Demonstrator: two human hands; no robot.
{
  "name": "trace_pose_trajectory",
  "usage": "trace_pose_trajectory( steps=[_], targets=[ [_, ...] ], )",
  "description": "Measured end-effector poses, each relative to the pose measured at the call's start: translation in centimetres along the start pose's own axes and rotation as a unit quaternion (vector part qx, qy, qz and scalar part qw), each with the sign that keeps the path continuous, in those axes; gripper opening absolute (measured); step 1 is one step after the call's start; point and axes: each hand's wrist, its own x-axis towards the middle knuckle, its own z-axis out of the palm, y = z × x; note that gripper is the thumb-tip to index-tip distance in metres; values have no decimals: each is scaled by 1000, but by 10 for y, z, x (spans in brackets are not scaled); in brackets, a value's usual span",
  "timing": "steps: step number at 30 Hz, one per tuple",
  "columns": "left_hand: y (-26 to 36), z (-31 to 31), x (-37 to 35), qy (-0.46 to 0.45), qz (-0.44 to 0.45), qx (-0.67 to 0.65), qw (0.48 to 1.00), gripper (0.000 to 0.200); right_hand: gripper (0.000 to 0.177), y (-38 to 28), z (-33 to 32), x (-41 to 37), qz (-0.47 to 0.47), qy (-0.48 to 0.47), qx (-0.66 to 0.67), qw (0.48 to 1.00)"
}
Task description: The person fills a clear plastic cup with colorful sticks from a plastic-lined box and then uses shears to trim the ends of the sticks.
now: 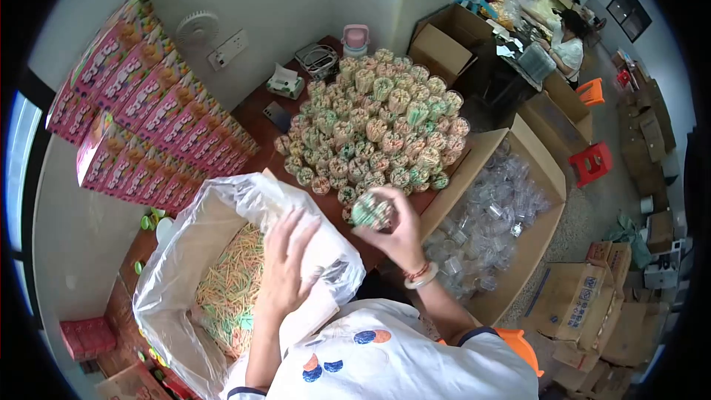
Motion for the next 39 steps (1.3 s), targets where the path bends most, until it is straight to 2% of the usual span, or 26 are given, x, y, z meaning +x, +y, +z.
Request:
trace_pose_trajectory(
  steps=[2,3,4,5,6,9,11,12,14,15,17,19,20,21,22,23,24,26,28,29,31,32,33,34,36,39],
  targets=[
    [-12,-4,2,83,-58,-13,995,62,80,68,-78,43,-33,108,-201,973],
    [-25,-5,0,117,-74,16,990,60,79,101,-114,68,53,157,-229,959],
    [-32,-4,-1,139,-121,3,983,58,79,116,-141,92,60,216,-239,945],
    [-38,-8,-4,138,-149,62,977,53,79,150,-176,114,57,253,-320,912],
    [-43,-10,-9,140,-180,77,971,52,78,184,-209,138,-2,253,-340,906],
    [-71,-12,-40,134,-227,119,957,39,72,233,-252,183,55,293,-273,915],
    [-89,-11,-68,119,-272,136,945,33,69,262,-266,198,15,275,-317,908],
    [-93,-10,-78,130,-288,137,939,29,75,276,-268,205,49,273,-160,947],
    [-115,-7,-112,132,-323,141,927,30,84,274,-259,210,58,313,-156,935],
    [-130,-7,-138,131,-345,144,918,31,93,261,-253,207,68,299,-156,939],
    [-168,-4,-205,128,-395,154,897,33,96,305,-260,203,-2,307,-63,950],
    [-201,-2,-292,128,-455,168,865,35,86,265,-252,181,65,251,-288,922],
    [-215,-3,-341,128,-483,178,848,36,79,246,-233,163,-26,250,-182,951],
    [-223,-6,-384,131,-509,190,829,37,71,243,-235,142,1,274,-279,920],
    [-205,-17,-392,166,-558,170,795,39,63,217,-209,127,-42,305,-210,928],
    [-212,-21,-431,163,-542,219,795,39,56,182,-187,112,-82,278,-211,933],
    [-194,-32,-416,190,-570,214,770,33,53,149,-164,98,-89,252,-197,943],
    [-204,-34,-427,203,-541,213,788,43,51,112,-86,87,-106,135,-149,974],
    [-225,-26,-428,154,-548,183,802,57,49,73,-26,50,-127,48,-119,984],
    [-239,-20,-431,90,-560,190,802,74,48,58,0,27,-138,12,-109,984],
    [-272,1,-433,152,-529,263,792,87,34,39,77,3,-142,-125,-60,980],
    [-282,1,-417,167,-584,232,759,90,32,44,111,-8,-142,-170,-52,974],
    [-290,-7,-406,180,-636,201,723,92,35,29,150,-21,-107,-229,-91,963],
    [-319,4,-423,193,-543,270,772,80,36,21,184,-31,-94,-308,-114,940],
    [-351,8,-437,41,-575,264,774,73,43,18,243,-49,-82,-447,-121,882],
    [-263,-25,-376,214,-596,60,772,67,74,46,310,-85,-146,-573,-98,801]
  ],
)
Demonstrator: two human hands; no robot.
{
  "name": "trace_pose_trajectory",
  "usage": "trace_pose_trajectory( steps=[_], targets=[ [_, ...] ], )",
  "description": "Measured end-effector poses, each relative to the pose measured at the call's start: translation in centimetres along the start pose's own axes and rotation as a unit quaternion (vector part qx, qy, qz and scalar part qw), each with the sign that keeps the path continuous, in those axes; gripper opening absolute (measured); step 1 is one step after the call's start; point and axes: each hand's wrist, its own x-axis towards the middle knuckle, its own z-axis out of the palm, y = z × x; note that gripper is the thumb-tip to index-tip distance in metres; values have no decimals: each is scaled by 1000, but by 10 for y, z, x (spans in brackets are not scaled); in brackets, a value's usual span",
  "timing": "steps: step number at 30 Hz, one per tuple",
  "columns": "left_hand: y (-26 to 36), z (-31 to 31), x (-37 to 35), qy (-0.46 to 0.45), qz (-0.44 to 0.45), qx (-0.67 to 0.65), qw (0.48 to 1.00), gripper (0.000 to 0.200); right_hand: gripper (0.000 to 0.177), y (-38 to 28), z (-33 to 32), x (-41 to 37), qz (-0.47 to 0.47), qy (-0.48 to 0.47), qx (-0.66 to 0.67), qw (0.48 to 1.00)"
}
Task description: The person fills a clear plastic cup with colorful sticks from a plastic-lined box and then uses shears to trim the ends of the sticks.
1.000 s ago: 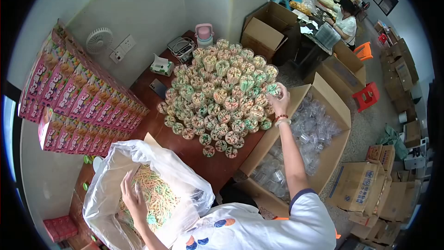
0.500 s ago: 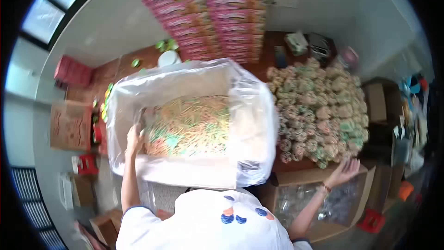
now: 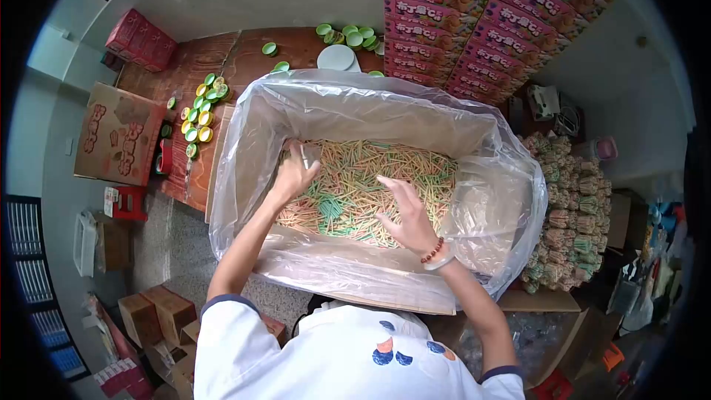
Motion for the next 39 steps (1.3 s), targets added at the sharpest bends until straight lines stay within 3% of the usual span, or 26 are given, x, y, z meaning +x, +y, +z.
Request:
trace_pose_trajectory(
  steps=[2,3,4,5,7,8,10,11,13,14,18,19,23,24,27,30,32,33,34,35,36,37,39],
  targets=[
    [49,-23,-30,-204,-25,-55,977,60,91,9,33,14,-88,-27,-64,994],
    [51,-18,-40,-294,4,-201,935,64,90,21,49,14,-120,-26,-57,991],
    [63,-9,-50,-336,30,-246,909,66,89,28,58,11,-126,-12,-40,991],
    [70,-11,-61,-313,104,-169,929,68,88,36,62,3,-132,1,-23,991],
    [82,-13,-41,-438,99,-131,884,65,81,29,43,-15,-53,33,-23,998],
    [69,12,-36,-374,201,-152,893,60,79,24,33,-27,7,69,-10,998],
    [70,51,-24,-243,328,27,913,79,77,23,19,-56,218,198,83,952],
    [77,77,-20,-227,341,61,910,100,75,31,12,-71,236,259,39,936],
    [110,106,-7,-238,441,96,860,95,76,55,5,-108,258,350,83,897],
    [108,145,-3,-164,505,91,842,99,77,49,-4,-117,259,384,69,884],
    [167,173,43,-213,559,166,784,109,80,29,-21,-148,261,483,130,826],
    [175,176,53,-223,574,175,768,110,77,29,-23,-155,264,472,93,836],
    [166,228,70,-164,623,76,761,93,75,29,-14,-162,275,489,128,817],
    [165,227,69,-114,640,79,756,75,77,26,-13,-159,283,477,142,820],
    [158,221,66,-177,584,63,789,73,78,16,-23,-151,290,417,187,841],
    [143,189,57,-240,503,-99,824,72,71,10,-23,-147,317,399,405,759],
    [121,186,39,-236,409,-215,855,66,64,14,-20,-149,301,372,497,724],
    [144,147,22,-351,277,-272,852,59,63,12,-21,-143,311,358,521,710],
    [145,133,8,-351,240,-302,853,53,62,9,-21,-137,321,343,544,696],
    [157,116,-8,-331,181,-339,862,53,60,8,-20,-133,306,322,557,702],
    [171,83,-14,-418,51,-305,854,50,60,2,-21,-126,305,310,534,725],
    [165,80,-20,-408,47,-296,863,53,59,-5,-22,-118,303,299,511,747],
    [162,86,-38,-332,11,-423,843,50,67,-8,-13,-109,286,297,434,801]
  ],
)
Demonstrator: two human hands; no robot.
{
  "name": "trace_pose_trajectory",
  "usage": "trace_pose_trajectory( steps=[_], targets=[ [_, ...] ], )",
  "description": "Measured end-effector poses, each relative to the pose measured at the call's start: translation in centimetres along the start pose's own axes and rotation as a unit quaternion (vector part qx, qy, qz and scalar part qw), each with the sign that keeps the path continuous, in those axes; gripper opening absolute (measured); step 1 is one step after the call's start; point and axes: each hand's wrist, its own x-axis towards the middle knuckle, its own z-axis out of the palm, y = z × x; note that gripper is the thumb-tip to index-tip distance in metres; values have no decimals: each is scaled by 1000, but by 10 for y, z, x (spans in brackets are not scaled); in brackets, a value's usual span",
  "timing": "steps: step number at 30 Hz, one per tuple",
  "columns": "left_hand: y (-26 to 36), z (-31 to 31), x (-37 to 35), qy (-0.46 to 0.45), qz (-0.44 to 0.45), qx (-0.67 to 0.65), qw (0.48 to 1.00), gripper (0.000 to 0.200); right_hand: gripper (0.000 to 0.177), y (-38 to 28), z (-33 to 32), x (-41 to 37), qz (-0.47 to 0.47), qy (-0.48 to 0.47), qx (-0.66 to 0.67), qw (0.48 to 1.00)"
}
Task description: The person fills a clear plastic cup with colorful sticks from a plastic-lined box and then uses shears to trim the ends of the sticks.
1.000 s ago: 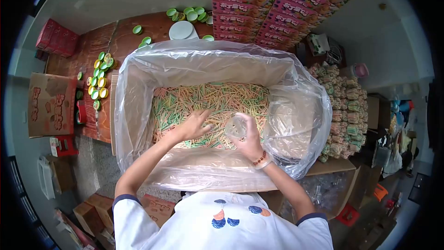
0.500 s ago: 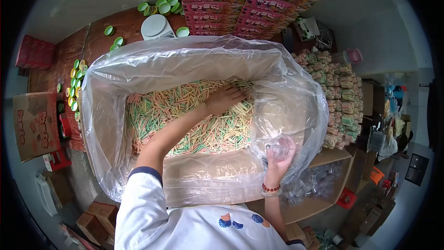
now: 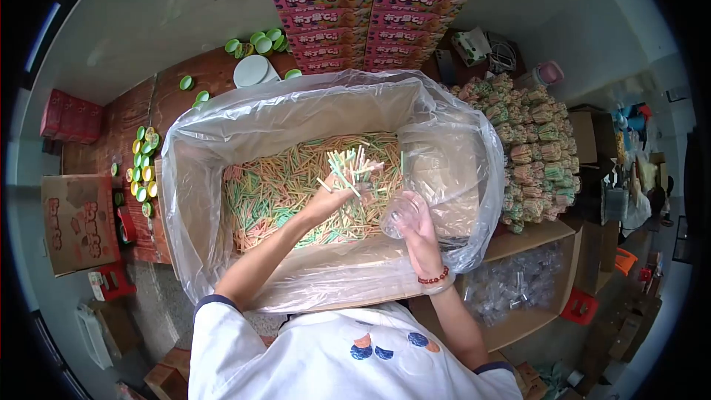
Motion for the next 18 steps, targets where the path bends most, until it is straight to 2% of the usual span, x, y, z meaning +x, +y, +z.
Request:
trace_pose_trajectory(
  steps=[2,3,4,6,7,9,10,12,13,15,18],
  targets=[
    [20,8,-8,-49,44,-132,989,45,77,3,9,2,-34,-11,-60,998],
    [14,11,-7,-37,55,-179,982,44,82,1,15,3,-50,-14,-90,995],
    [45,23,-26,-6,52,-186,981,46,90,-2,22,3,-78,-6,-104,991],
    [78,36,-40,-38,132,-197,971,45,85,-4,28,5,-119,5,-176,977],
    [86,40,-41,-62,131,-232,962,51,80,-6,32,6,-136,14,-201,970],
    [108,54,-60,-52,163,-179,969,53,78,-8,37,7,-192,25,-240,951],
    [108,50,-60,-87,115,-110,983,57,77,-9,40,8,-220,30,-259,940],
    [111,60,-64,-83,181,-22,980,61,76,-4,47,11,-251,33,-208,945],
    [95,61,-57,-66,234,-7,970,64,75,-3,49,12,-265,36,-182,946],
    [82,62,-53,-74,179,-9,981,65,73,-7,49,10,-246,29,-203,947],
    [84,69,-56,-92,205,-55,973,71,73,1,44,9,-255,21,-242,936]
  ],
)
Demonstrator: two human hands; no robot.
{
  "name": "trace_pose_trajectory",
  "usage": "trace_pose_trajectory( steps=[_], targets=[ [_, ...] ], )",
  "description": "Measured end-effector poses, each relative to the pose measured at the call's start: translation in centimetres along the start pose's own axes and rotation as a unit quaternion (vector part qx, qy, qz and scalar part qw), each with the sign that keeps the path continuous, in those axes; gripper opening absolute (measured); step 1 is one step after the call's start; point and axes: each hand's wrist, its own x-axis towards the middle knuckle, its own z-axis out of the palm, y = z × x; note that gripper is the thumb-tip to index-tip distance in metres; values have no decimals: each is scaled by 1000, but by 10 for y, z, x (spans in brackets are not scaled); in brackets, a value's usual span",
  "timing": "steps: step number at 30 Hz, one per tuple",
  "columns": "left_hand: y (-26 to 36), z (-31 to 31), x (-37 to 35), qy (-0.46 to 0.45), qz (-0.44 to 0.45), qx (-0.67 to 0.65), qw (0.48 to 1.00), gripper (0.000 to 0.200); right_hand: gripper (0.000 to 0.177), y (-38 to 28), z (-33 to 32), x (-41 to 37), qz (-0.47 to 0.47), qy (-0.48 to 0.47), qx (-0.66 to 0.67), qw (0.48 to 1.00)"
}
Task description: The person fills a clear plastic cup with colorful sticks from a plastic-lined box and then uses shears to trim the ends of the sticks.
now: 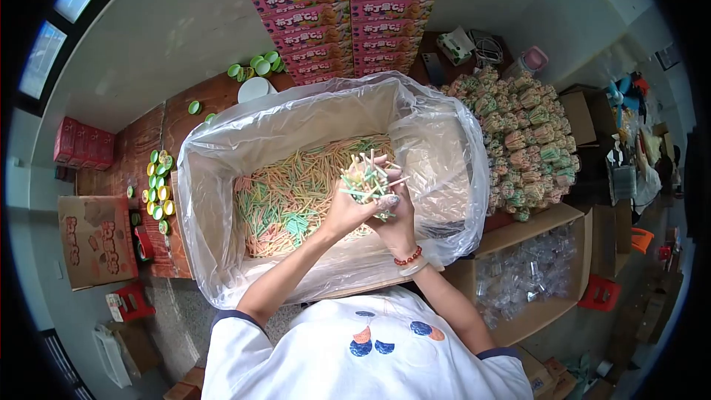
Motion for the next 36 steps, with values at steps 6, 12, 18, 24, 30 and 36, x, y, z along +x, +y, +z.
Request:
trace_pose_trajectory(
  steps=[6,12,18,24,30,36],
  targets=[
    [-1,-12,10,-51,92,112,988,55,81,-11,0,2,-34,11,85,996],
    [4,-50,17,-103,41,148,983,106,76,13,-32,38,137,-74,170,973],
    [-92,-114,-13,-239,-59,633,734,129,68,70,-65,54,48,-54,44,996],
    [-207,-120,18,-293,195,619,702,98,68,36,-83,38,84,13,-3,996],
    [-198,-111,50,-276,105,572,765,89,78,52,-80,23,168,-35,66,983],
    [-183,-126,27,-65,155,367,915,61,84,38,-59,34,157,-73,94,980]
  ],
)
